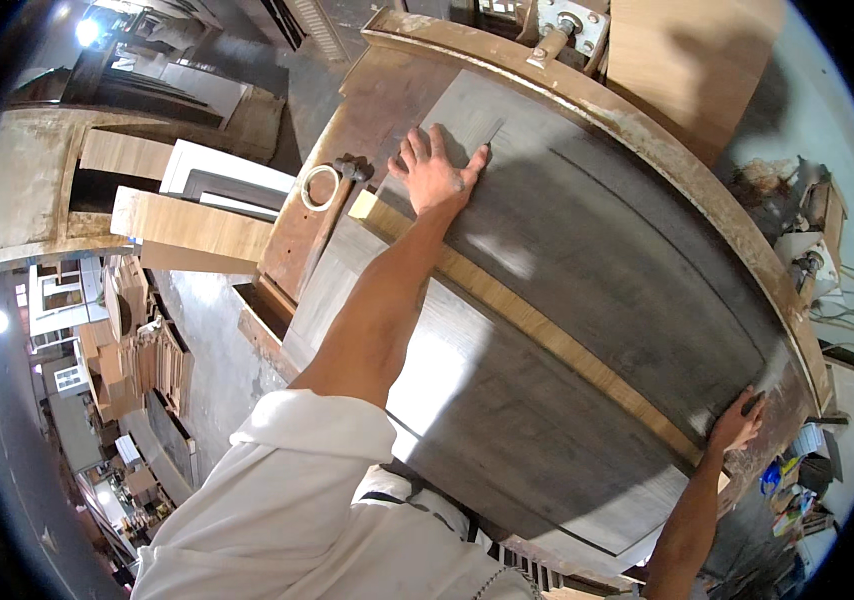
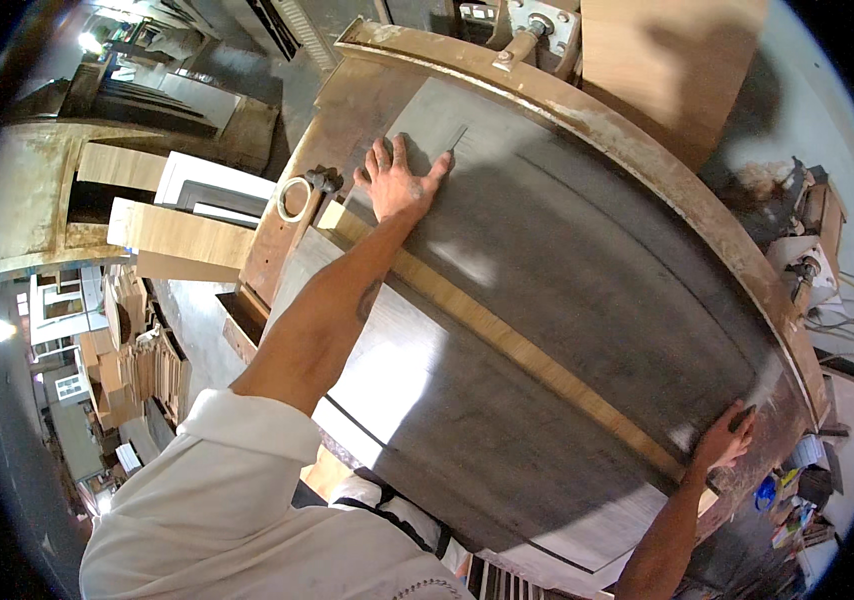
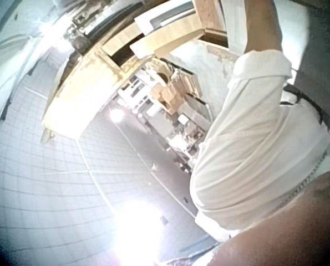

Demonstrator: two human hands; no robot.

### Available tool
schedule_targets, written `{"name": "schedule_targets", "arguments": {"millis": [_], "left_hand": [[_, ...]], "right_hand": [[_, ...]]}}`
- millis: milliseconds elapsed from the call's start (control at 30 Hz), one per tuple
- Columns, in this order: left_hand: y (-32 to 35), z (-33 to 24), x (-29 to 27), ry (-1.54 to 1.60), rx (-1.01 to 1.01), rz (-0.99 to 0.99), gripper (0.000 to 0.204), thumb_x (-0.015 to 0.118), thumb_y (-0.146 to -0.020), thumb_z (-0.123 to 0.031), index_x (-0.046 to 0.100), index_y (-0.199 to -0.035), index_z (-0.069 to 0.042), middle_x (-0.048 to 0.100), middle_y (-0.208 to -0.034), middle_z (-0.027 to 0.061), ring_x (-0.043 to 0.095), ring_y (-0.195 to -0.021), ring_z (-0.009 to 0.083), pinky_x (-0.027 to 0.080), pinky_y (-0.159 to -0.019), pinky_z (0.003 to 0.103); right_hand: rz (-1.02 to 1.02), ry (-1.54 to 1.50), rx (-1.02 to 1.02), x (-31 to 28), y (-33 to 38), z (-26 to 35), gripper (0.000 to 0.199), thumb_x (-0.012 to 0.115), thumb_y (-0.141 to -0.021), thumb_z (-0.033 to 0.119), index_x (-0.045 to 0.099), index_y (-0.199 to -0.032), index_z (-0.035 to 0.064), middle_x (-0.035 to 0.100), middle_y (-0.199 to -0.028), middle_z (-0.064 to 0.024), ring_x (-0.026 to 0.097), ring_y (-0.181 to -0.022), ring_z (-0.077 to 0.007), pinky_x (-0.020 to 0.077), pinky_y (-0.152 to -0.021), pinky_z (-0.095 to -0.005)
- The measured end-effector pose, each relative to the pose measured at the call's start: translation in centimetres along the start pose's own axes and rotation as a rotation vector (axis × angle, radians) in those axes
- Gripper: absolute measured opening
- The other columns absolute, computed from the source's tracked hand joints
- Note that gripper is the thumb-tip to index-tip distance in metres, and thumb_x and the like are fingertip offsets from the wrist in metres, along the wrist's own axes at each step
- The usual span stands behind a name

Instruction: The person wipes and polishes wooden furniture panels by hand using a white cloth, picking up each panel, placing it on a workbench, and rubbing the surface.

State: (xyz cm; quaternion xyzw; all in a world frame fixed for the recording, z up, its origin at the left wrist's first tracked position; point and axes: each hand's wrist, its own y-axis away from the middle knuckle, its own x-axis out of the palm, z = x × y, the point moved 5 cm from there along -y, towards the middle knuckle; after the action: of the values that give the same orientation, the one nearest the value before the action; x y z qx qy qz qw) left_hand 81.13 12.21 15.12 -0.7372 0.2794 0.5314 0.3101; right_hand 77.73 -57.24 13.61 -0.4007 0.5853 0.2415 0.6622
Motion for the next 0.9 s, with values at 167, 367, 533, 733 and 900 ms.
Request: {"name": "schedule_targets", "arguments": {"millis": [167,367,533,733,900], "left_hand": [[0.1,-0.9,0.3,-0.126,0.049,0.007,0.091,0.041,-0.077,-0.074,0.036,-0.139,-0.008,0.03,-0.143,0.0225,0.022,-0.135,0.0357,0.009,-0.107,0.058],[0.2,-0.4,0.5,-0.172,0.013,0.024,0.092,0.042,-0.075,-0.077,0.037,-0.139,-0.011,0.03,-0.144,0.0209,0.025,-0.134,0.0362,0.013,-0.105,0.06],[-0.3,-0.2,1.5,-0.166,0.03,-0.031,0.095,0.042,-0.072,-0.081,0.037,-0.139,-0.013,0.032,-0.143,0.0172,0.026,-0.134,0.0329,0.016,-0.105,0.056],[-0.4,-0.6,1.2,-0.158,0.009,0.003,0.095,0.042,-0.072,-0.08,0.035,-0.14,-0.014,0.029,-0.145,0.017,0.023,-0.136,0.0317,0.016,-0.106,0.053],[-0.2,-1.0,0.7,-0.139,0.012,0.006,0.093,0.045,-0.073,-0.078,0.038,-0.139,-0.013,0.031,-0.144,0.0186,0.023,-0.136,0.0312,0.016,-0.106,0.053]], "right_hand": [[0.156,0.085,0.012,1.2,-0.3,-2.0,0.065,0.043,-0.087,0.062,0.045,-0.136,0.0194,0.045,-0.137,-0.0079,0.042,-0.122,-0.0305,0.0332,-0.098,-0.0494],[0.067,0.077,0.021,-1.4,0.1,1.3,0.061,0.042,-0.087,0.062,0.047,-0.134,0.0234,0.044,-0.134,-0.0112,0.037,-0.124,-0.0316,0.027,-0.1,-0.0549],[-0.048,-0.094,0.023,-1.9,0.8,1.4,0.053,0.054,-0.084,0.052,0.052,-0.129,0.0256,0.049,-0.13,-0.0076,0.044,-0.117,-0.0297,0.0307,-0.094,-0.053],[-0.077,-0.07,0.038,-2.3,0.4,1.4,0.052,0.055,-0.083,0.051,0.054,-0.127,0.0234,0.051,-0.127,-0.0082,0.047,-0.114,-0.03,0.033,-0.092,-0.0511],[-0.071,-0.086,0.034,-2.2,0.4,1.5,0.052,0.056,-0.082,0.051,0.055,-0.126,0.0231,0.052,-0.126,-0.0087,0.047,-0.112,-0.03,0.0331,-0.092,-0.0496]]}}
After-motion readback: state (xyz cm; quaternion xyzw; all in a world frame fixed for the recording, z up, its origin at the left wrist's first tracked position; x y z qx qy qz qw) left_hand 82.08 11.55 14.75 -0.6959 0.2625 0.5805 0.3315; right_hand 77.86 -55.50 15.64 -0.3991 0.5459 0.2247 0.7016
